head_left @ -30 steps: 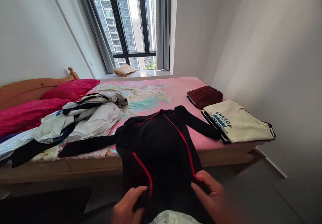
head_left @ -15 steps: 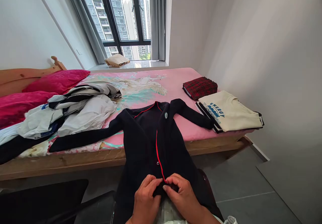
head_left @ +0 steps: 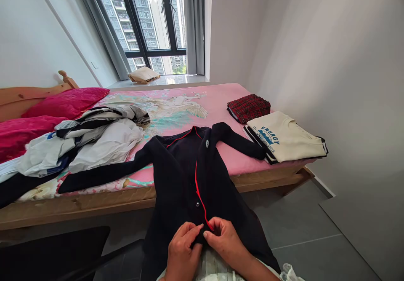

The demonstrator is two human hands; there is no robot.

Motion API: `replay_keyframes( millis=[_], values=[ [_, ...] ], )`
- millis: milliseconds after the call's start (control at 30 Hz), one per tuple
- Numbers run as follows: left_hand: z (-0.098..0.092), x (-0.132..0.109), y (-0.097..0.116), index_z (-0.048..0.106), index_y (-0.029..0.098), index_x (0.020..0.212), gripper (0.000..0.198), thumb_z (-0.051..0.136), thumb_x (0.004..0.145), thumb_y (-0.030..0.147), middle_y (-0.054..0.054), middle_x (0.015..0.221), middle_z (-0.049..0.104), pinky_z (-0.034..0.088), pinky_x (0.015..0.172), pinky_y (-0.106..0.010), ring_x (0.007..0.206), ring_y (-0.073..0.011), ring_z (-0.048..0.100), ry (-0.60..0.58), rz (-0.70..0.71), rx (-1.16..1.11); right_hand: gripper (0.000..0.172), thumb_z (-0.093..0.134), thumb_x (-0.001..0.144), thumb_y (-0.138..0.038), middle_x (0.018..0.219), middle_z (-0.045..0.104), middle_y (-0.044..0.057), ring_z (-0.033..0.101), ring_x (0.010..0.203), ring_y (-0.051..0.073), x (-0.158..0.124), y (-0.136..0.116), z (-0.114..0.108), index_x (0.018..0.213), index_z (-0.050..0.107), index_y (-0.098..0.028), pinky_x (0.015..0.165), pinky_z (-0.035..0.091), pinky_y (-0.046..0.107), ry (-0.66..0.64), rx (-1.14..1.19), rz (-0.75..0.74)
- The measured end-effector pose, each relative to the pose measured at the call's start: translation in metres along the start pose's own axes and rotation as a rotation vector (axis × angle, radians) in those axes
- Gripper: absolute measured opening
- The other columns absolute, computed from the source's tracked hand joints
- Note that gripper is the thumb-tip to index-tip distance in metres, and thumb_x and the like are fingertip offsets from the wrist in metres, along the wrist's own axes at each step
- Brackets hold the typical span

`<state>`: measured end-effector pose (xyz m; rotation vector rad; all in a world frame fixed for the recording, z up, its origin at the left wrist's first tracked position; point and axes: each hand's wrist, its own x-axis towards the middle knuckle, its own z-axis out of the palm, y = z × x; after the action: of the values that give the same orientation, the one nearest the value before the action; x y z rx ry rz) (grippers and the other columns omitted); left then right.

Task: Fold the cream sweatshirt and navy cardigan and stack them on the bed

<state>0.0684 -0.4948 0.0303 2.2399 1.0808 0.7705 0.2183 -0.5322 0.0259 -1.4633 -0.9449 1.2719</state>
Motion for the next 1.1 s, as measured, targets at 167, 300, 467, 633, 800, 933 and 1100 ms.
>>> replay_keyframes(
  millis=[167,300,467,633,800,933,1100],
  values=[
    [-0.002,0.001,0.01,0.06,0.015,0.117,0.044,0.048,0.076,0.005,-0.009,0.092,0.06,0.052,0.077,-0.026,0.086,-0.0156,0.059,-0.143,0.044,-0.125,0.014,0.062,0.067,-0.028,0.059,0.052,-0.002,0.043,0.057,0.01,0.001,-0.003,0.0,0.065,0.057,-0.015,0.056,0.036,0.022,0.047,0.028,0.026],
    [0.002,0.0,0.011,0.061,0.017,0.116,0.033,0.046,0.087,0.02,-0.008,0.087,0.06,0.052,0.073,-0.026,0.08,-0.0142,0.059,-0.151,-0.012,-0.197,0.019,0.063,0.068,-0.032,0.059,0.053,-0.002,0.043,0.057,0.01,0.001,-0.005,-0.001,0.064,0.057,-0.014,0.056,0.037,0.022,0.042,0.057,0.025],
    [0.008,-0.002,0.0,0.064,0.021,0.112,0.03,0.047,0.087,0.022,-0.005,0.087,0.065,0.053,0.071,-0.022,0.078,-0.0121,0.062,-0.022,-0.046,-0.213,0.022,0.06,0.073,-0.035,0.066,0.057,0.001,0.048,0.062,0.012,-0.001,0.0,-0.003,0.074,0.063,-0.013,0.06,0.04,0.024,0.039,-0.007,-0.046],
    [0.001,-0.002,0.001,0.058,0.024,0.121,0.038,0.053,0.083,0.022,-0.003,0.093,0.069,0.054,0.078,-0.022,0.082,-0.0119,0.064,0.003,-0.077,-0.138,0.024,0.056,0.078,-0.035,0.074,0.062,0.004,0.055,0.07,0.016,-0.005,0.0,-0.011,0.081,0.066,-0.014,0.067,0.044,0.027,-0.011,-0.053,-0.117],
    [-0.004,0.003,0.001,0.054,0.023,0.126,0.046,0.052,0.08,0.017,-0.003,0.092,0.069,0.054,0.078,-0.024,0.082,-0.0122,0.064,-0.076,-0.091,-0.149,0.017,0.052,0.077,-0.031,0.063,0.056,-0.001,0.052,0.06,0.012,-0.001,-0.002,-0.012,0.071,0.058,-0.016,0.061,0.042,0.024,-0.134,0.097,-0.066],
    [-0.004,0.008,0.0,0.054,0.025,0.126,0.05,0.051,0.078,0.016,-0.002,0.091,0.069,0.052,0.082,-0.027,0.084,-0.0134,0.063,-0.145,-0.119,-0.22,0.007,0.057,0.064,-0.018,0.058,0.049,-0.006,0.042,0.054,0.007,0.007,0.002,-0.011,0.066,0.05,-0.017,0.053,0.033,0.02,-0.154,0.053,-0.059],
    [0.003,0.011,-0.003,0.059,0.02,0.119,0.049,0.054,0.07,0.016,0.0,0.079,0.065,0.049,0.073,-0.026,0.075,-0.0128,0.06,-0.185,-0.403,-0.471,0.008,0.05,0.064,-0.011,0.06,0.049,-0.005,0.041,0.055,0.007,0.007,0.003,-0.014,0.067,0.053,-0.017,0.052,0.03,0.019,-0.178,-0.264,-0.166]
  ],
)
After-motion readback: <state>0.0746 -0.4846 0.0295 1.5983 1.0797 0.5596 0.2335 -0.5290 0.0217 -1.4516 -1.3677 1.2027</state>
